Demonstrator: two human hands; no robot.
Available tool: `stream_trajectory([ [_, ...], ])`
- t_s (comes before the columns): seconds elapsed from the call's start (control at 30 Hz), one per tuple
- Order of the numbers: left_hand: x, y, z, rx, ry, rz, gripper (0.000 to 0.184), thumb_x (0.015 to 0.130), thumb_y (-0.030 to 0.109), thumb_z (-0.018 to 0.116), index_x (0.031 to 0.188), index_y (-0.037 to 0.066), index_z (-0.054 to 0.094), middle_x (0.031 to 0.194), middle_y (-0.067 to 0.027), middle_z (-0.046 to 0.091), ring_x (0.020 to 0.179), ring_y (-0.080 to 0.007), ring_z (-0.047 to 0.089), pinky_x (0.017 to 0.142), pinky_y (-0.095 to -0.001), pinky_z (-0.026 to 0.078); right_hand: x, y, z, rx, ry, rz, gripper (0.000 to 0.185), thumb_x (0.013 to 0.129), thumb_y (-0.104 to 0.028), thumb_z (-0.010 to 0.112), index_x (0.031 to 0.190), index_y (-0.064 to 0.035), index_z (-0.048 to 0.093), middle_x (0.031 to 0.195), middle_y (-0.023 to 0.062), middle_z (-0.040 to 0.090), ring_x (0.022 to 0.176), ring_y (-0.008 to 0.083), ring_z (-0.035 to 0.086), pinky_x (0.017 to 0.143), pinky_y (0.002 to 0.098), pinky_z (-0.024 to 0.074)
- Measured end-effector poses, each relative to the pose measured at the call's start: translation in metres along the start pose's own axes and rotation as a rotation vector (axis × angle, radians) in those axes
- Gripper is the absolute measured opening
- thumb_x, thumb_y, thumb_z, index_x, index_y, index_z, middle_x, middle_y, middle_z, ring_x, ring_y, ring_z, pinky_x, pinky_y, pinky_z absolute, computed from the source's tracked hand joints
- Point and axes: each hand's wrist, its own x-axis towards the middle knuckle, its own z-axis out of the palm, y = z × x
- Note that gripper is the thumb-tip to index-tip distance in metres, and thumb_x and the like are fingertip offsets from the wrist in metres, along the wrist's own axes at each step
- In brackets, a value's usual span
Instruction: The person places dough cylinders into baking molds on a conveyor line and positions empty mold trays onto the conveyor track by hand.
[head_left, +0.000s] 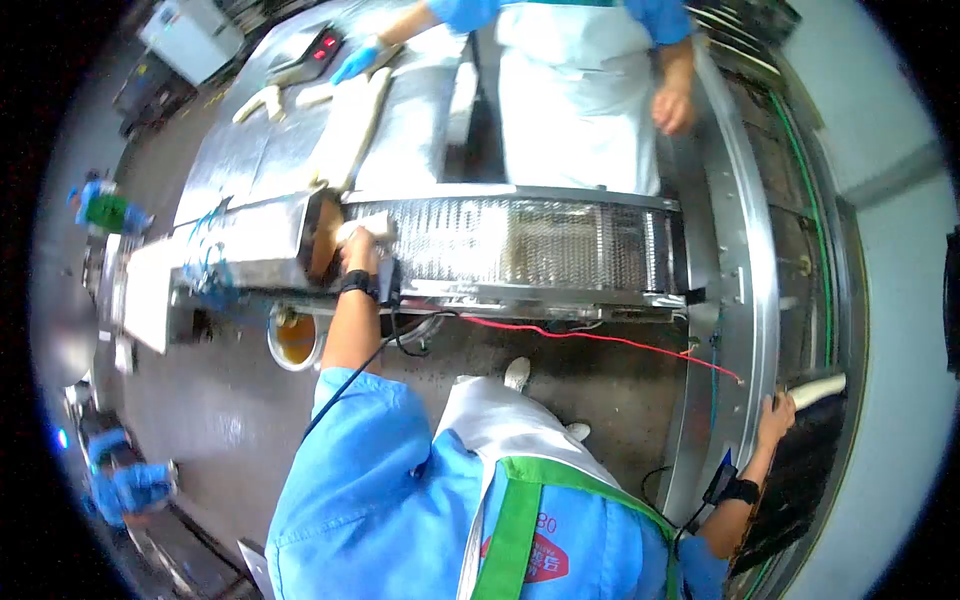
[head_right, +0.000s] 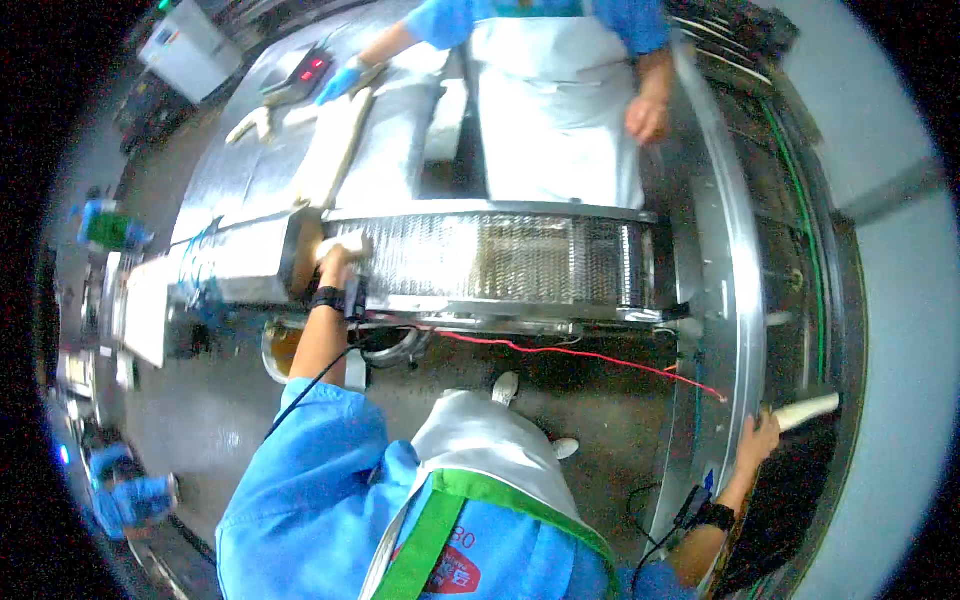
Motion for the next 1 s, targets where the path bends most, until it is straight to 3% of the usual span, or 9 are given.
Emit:
stream_trajectory([
  [0.07, 0.007, 0.015, 0.002, 0.479, 0.018, 0.179, 0.039, 0.078, 0.029, 0.048, 0.106, 0.002, 0.047, 0.112, -0.0138, 0.046, 0.104, -0.0294, 0.044, 0.087, -0.0432, 0.034, -0.014, -0.027, -0.018, 0.112, 0.032, 0.142, 0.037, 0.073, -0.024, 0.056, 0.105, -0.0058, 0.051, 0.113, 0.0171, 0.044, 0.109, 0.0314, 0.036, 0.092, 0.0384, 0.025],
  [0.13, 0.009, 0.01, 0.008, 0.466, 0.055, 0.341, 0.034, 0.078, 0.025, 0.047, 0.104, 0.002, 0.047, 0.103, -0.0111, 0.048, 0.094, -0.0258, 0.045, 0.079, -0.0388, 0.035, -0.033, -0.017, -0.017, 0.183, 0.161, -0.032, 0.034, 0.07, -0.016, 0.059, 0.102, -0.0055, 0.052, 0.108, 0.0159, 0.048, 0.104, 0.0295, 0.041, 0.089, 0.0357, 0.0305],
  [0.37, -0.007, -0.009, -0.009, -0.679, -0.425, 0.532, 0.018, 0.081, 0.01, 0.042, 0.095, 0.001, 0.048, 0.071, -0.0018, 0.054, 0.059, -0.0131, 0.049, 0.053, -0.0235, 0.042, -0.081, 0.004, -0.035, 0.087, 0.121, 0.492, 0.056, 0.069, -0.031, 0.059, 0.115, -0.0055, 0.041, 0.121, 0.0148, 0.034, 0.109, 0.0327, 0.032, 0.088, 0.0415, 0.0307],
  [0.53, -0.198, 0.047, -0.057, -0.701, -0.596, 0.491, 0.038, 0.081, 0.024, 0.044, 0.112, 0.001, 0.04, 0.104, -0.0141, 0.046, 0.088, -0.0167, 0.051, 0.074, -0.0275, 0.044, -0.104, 0.024, -0.029, 0.089, 0.192, 0.457, 0.056, 0.074, -0.035, 0.054, 0.118, -0.0057, 0.036, 0.118, 0.0151, 0.035, 0.104, 0.0335, 0.035, 0.085, 0.0461, 0.0305],
  [0.57, -0.141, 0.04, -0.058, -0.713, -0.562, 0.476, 0.043, 0.08, 0.029, 0.046, 0.112, 0.001, 0.041, 0.101, -0.0137, 0.049, 0.088, -0.0179, 0.051, 0.077, -0.0299, 0.043, -0.105, 0.026, -0.032, 0.108, 0.216, 0.475, 0.054, 0.075, -0.034, 0.054, 0.118, -0.0064, 0.037, 0.117, 0.0145, 0.035, 0.104, 0.033, 0.035, 0.083, 0.0473, 0.0308],
  [0.63, -0.27, 0.074, -0.053, -0.701, -0.652, 0.676, 0.047, 0.077, 0.024, 0.046, 0.115, -0.002, 0.038, 0.1, -0.0132, 0.05, 0.092, -0.0185, 0.05, 0.079, -0.0313, 0.042, -0.11, 0.032, -0.041, 0.13, 0.214, 0.501, 0.053, 0.075, -0.033, 0.054, 0.117, -0.0063, 0.037, 0.117, 0.0143, 0.036, 0.104, 0.0329, 0.036, 0.084, 0.0472, 0.0305],
  [0.77, -0.39, 0.162, -0.008, -0.574, -1.164, 0.518, 0.049, 0.076, 0.02, 0.044, 0.118, -0.003, 0.033, 0.108, -0.0157, 0.047, 0.095, -0.0194, 0.049, 0.083, -0.0296, 0.04, -0.122, 0.057, -0.042, 0.114, 0.268, 0.457, 0.053, 0.074, -0.033, 0.055, 0.116, -0.0066, 0.036, 0.115, 0.0137, 0.037, 0.105, 0.0325, 0.035, 0.086, 0.0473, 0.0278],
  [0.83, -0.433, 0.192, 0.039, -0.614, -1.235, 0.513, 0.049, 0.081, 0.016, 0.043, 0.123, 0.0, 0.026, 0.113, -0.0195, 0.043, 0.097, -0.0266, 0.05, 0.079, -0.0372, 0.045, -0.127, 0.063, -0.046, 0.129, 0.243, 0.469, 0.053, 0.074, -0.033, 0.055, 0.116, -0.0068, 0.037, 0.114, 0.0132, 0.038, 0.105, 0.0325, 0.035, 0.086, 0.0473, 0.0268],
  [1.0, -0.655, 0.237, 0.136, -0.357, -1.788, 0.812, 0.055, 0.068, 0.002, 0.041, 0.121, 0.002, 0.029, 0.115, -0.0179, 0.043, 0.093, -0.0281, 0.052, 0.079, -0.0328, 0.045, -0.136, 0.073, -0.042, 0.186, 0.195, 0.406, 0.051, 0.072, -0.034, 0.056, 0.112, -0.0071, 0.04, 0.113, 0.0115, 0.039, 0.105, 0.0317, 0.035, 0.087, 0.046, 0.026],
])
